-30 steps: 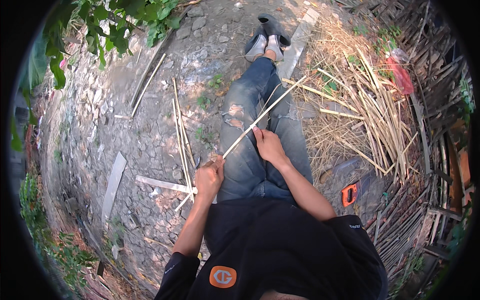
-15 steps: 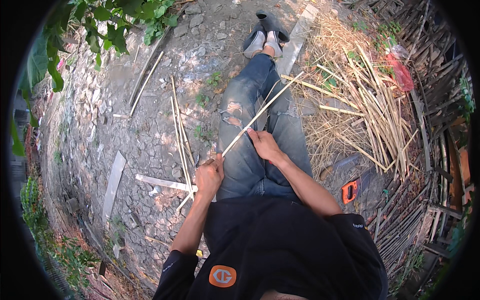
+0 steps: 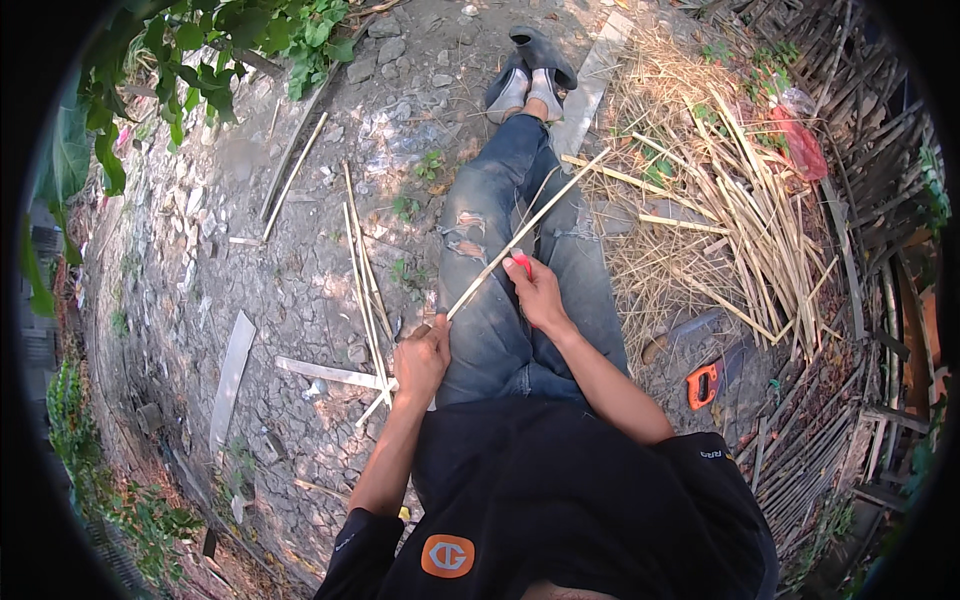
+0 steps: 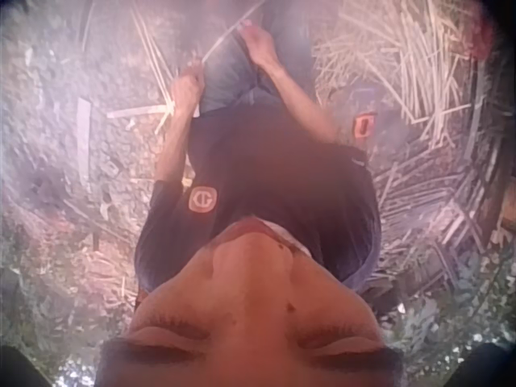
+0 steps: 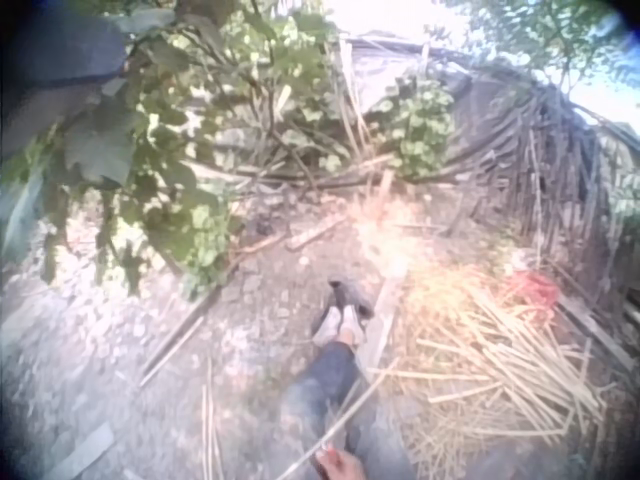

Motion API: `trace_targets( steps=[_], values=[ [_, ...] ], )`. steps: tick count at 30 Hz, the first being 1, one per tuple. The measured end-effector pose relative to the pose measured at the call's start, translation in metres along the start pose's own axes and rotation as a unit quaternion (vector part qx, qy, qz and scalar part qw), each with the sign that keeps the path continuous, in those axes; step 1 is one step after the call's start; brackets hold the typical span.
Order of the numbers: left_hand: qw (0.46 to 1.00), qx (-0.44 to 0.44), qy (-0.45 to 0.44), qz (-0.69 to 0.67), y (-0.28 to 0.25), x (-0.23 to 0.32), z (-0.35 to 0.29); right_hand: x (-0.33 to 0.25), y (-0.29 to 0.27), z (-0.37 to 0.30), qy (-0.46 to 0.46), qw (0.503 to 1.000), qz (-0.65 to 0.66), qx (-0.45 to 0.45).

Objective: The person sits on the ground and uses a red utility knife to shave and smooth a long, thin bamboo stick. They hold the stick with their left hand and scrape along its length with the knife in their right hand, occasionally rotating the stick to work on different sides.

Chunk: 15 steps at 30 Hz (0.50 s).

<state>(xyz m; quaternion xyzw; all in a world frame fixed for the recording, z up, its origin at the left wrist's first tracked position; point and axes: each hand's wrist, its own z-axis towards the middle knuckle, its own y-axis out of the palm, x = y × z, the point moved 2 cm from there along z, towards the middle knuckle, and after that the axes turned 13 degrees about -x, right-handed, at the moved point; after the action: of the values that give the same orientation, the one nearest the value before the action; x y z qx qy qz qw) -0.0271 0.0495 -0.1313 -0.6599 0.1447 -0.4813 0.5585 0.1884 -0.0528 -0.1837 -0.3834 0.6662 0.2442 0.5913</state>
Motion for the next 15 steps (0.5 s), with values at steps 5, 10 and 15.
trace_targets(
  steps=[5,10,15],
  values=[
    [0.999,0.006,0.006,0.052,0.010,-0.008,-0.010,-0.038,-0.005,-0.003,-0.071,0.992,-0.108,0.018],
    [0.998,-0.007,0.019,0.063,0.006,-0.003,-0.007,-0.026,0.000,0.003,-0.096,0.984,-0.150,0.015],
    [0.996,-0.050,-0.012,0.075,0.009,-0.002,-0.006,-0.039,0.011,-0.005,-0.107,0.966,-0.228,0.051]
  ],
)
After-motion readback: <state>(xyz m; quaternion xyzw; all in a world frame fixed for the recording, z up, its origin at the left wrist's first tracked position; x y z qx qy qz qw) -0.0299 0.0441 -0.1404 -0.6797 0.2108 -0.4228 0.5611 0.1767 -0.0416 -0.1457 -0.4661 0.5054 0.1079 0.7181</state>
